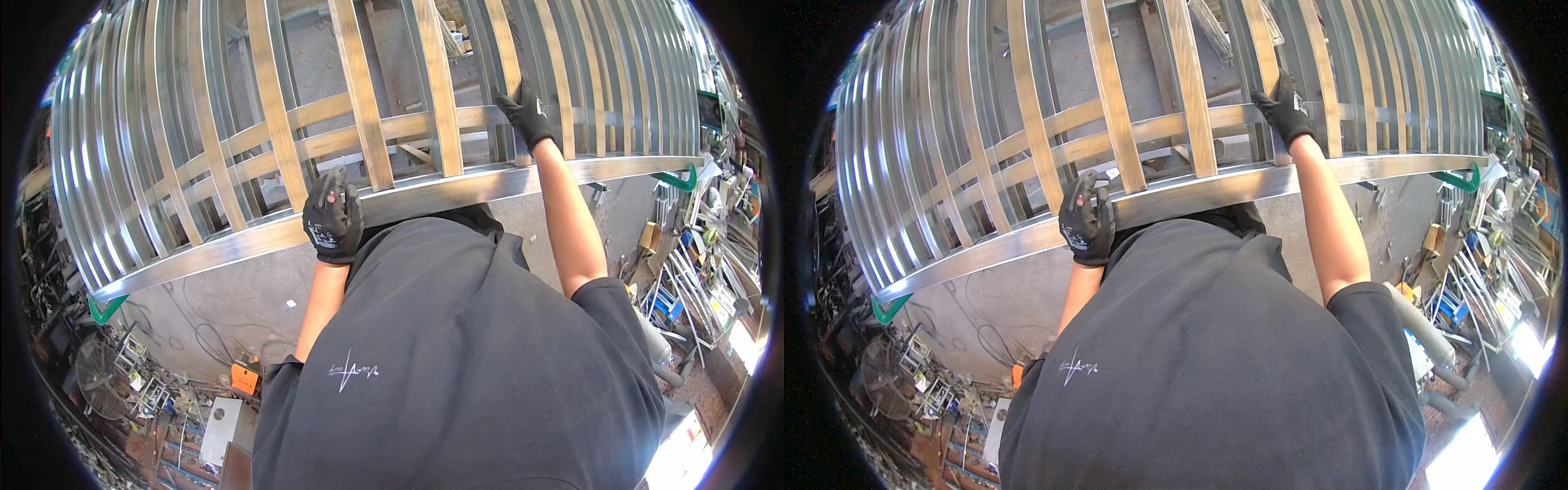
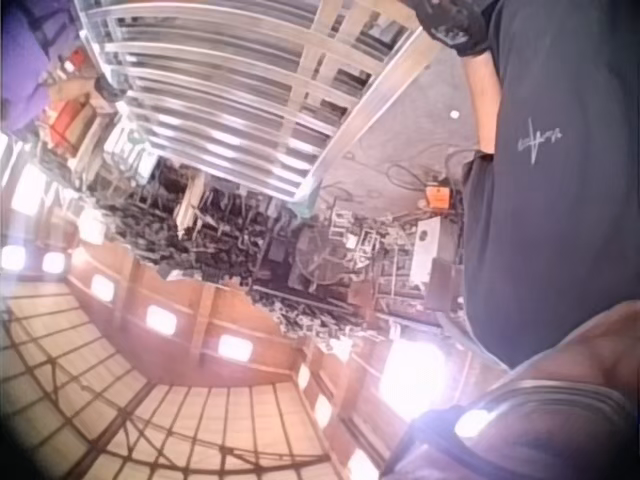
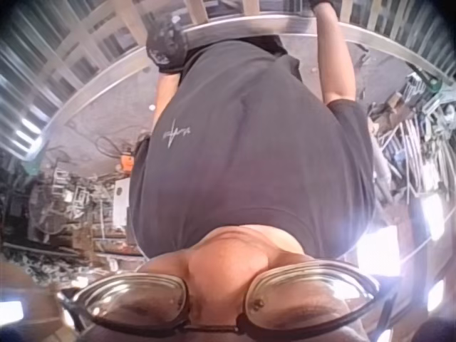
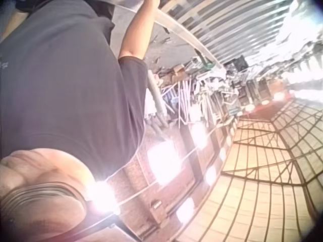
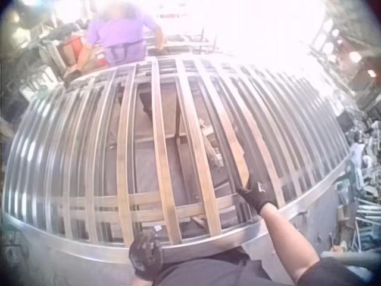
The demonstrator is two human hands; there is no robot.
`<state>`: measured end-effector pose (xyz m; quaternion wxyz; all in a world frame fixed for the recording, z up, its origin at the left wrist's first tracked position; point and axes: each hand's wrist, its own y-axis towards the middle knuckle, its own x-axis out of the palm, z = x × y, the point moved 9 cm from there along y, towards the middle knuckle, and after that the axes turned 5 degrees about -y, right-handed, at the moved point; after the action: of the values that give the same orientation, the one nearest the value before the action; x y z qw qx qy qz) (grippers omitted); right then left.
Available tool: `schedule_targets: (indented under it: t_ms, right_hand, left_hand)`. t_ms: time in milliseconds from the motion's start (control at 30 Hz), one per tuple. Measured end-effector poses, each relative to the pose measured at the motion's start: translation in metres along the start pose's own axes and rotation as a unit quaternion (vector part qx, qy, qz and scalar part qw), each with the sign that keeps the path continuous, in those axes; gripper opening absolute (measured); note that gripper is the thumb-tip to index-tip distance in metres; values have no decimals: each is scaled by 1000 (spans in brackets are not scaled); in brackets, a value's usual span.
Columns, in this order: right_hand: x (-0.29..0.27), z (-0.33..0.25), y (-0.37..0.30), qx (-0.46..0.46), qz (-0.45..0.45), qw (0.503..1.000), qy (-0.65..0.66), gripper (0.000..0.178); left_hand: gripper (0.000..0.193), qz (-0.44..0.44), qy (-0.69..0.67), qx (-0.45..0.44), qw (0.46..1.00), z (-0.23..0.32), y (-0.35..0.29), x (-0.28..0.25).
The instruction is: The person positions metal bars into a curved metal frame and uses a welding torch to tack weld the bars in place. The person repeatedly aligns bars and welds them to the frame structure.
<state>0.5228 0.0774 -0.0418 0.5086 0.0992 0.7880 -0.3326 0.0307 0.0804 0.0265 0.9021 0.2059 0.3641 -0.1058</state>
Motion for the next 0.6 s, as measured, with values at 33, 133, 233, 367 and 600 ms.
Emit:
schedule_targets:
  t_ms: [33,133,233,367,600]
  right_hand:
    - [-1,2,2,9,-13,1000,6,104]
    - [-5,10,-19,-31,75,994,78,93]
    - [-22,-28,-23,-103,-37,920,376,51]
    - [14,-1,-12,32,-116,819,561,45]
    - [-35,-56,-38,-109,24,938,330,83]
  left_hand:
    - [43,-22,-12,-11,1000,1,1,3]
    - [36,-54,-7,4,999,6,-1,4]
    - [39,-80,-10,-29,996,-5,-3,10]
    - [35,-59,-22,-15,998,1,0,7]
    - [31,-34,-28,-38,998,-3,-6,13]
